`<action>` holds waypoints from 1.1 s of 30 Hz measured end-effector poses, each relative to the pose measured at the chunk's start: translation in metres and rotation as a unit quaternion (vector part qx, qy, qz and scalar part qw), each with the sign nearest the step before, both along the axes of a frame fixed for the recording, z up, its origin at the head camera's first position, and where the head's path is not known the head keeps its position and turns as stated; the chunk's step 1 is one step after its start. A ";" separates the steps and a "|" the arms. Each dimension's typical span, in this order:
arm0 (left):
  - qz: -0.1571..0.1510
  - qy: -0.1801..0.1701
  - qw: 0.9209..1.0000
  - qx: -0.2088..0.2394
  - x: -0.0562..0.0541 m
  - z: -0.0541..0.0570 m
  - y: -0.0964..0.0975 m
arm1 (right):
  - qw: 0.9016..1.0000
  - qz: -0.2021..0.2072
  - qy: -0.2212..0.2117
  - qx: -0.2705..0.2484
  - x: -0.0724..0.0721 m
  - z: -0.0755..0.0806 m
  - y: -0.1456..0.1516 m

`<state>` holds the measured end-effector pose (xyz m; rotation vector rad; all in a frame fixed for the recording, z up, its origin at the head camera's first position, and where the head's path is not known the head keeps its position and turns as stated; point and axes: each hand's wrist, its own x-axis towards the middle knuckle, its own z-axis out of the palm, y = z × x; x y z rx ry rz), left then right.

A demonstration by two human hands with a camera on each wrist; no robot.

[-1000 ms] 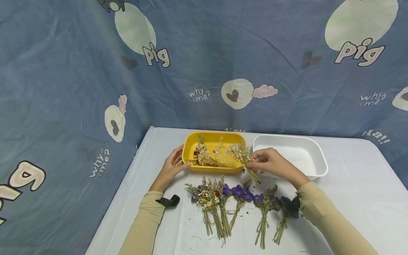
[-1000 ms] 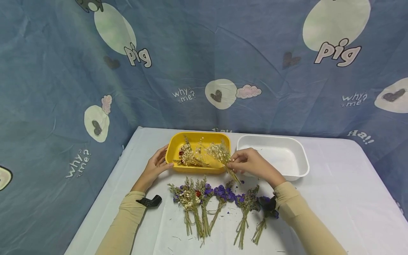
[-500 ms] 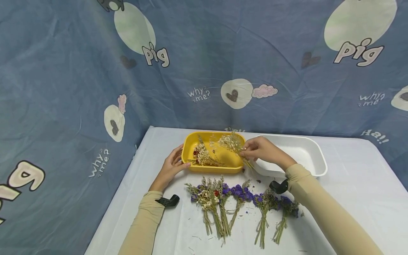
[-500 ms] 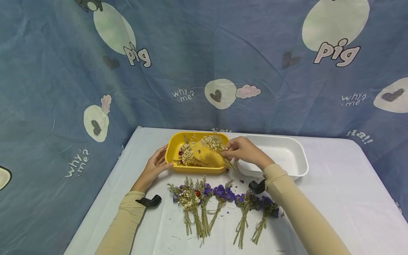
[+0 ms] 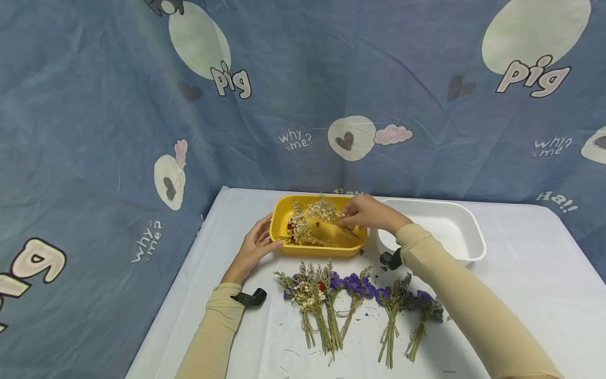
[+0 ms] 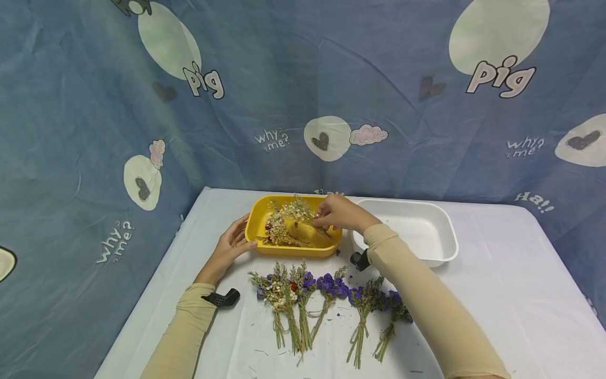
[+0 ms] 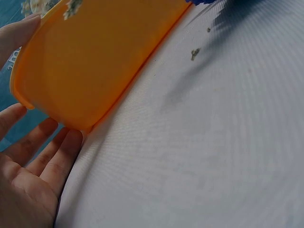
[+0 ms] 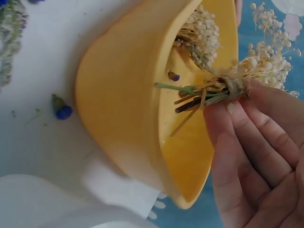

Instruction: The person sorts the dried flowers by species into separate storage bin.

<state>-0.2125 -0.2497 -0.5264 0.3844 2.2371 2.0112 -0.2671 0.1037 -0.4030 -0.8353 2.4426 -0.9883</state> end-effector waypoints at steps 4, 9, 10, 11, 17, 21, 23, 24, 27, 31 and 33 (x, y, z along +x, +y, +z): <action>0.001 -0.005 1.000 0.000 0.001 0.002 0.001 | 1.000 0.007 -0.008 0.017 -0.006 -0.001 -0.012; 0.005 -0.008 1.000 0.001 0.001 0.003 0.001 | 0.999 0.020 -0.013 0.030 -0.012 -0.006 -0.024; 0.006 -0.008 1.000 0.001 0.001 0.003 0.001 | 0.999 0.023 -0.015 0.031 -0.012 -0.008 -0.026; 0.007 -0.007 1.000 0.000 0.001 0.003 0.001 | 0.999 0.026 -0.018 0.032 -0.013 -0.010 -0.028; 0.011 -0.009 1.000 -0.001 0.000 0.002 0.001 | 0.997 0.048 -0.015 0.053 -0.013 -0.017 -0.041; 0.013 -0.011 1.000 -0.002 0.000 0.002 0.001 | 0.995 0.055 0.009 0.089 -0.012 -0.024 -0.047; 0.013 -0.011 1.000 -0.003 0.000 0.001 0.001 | 0.993 0.055 0.018 0.106 -0.012 -0.026 -0.050; 0.013 -0.011 1.000 -0.002 0.000 0.001 0.001 | 0.992 0.055 0.021 0.115 -0.011 -0.026 -0.052; 0.013 -0.010 1.000 0.000 0.000 0.000 0.000 | 0.989 0.059 0.033 0.135 -0.010 -0.026 -0.056; 0.013 -0.009 1.000 -0.001 -0.001 0.001 0.000 | 0.987 0.048 0.026 0.153 -0.009 -0.024 -0.060; 0.013 -0.010 1.000 -0.002 0.000 0.002 0.001 | 0.986 0.039 0.023 0.159 -0.009 -0.024 -0.060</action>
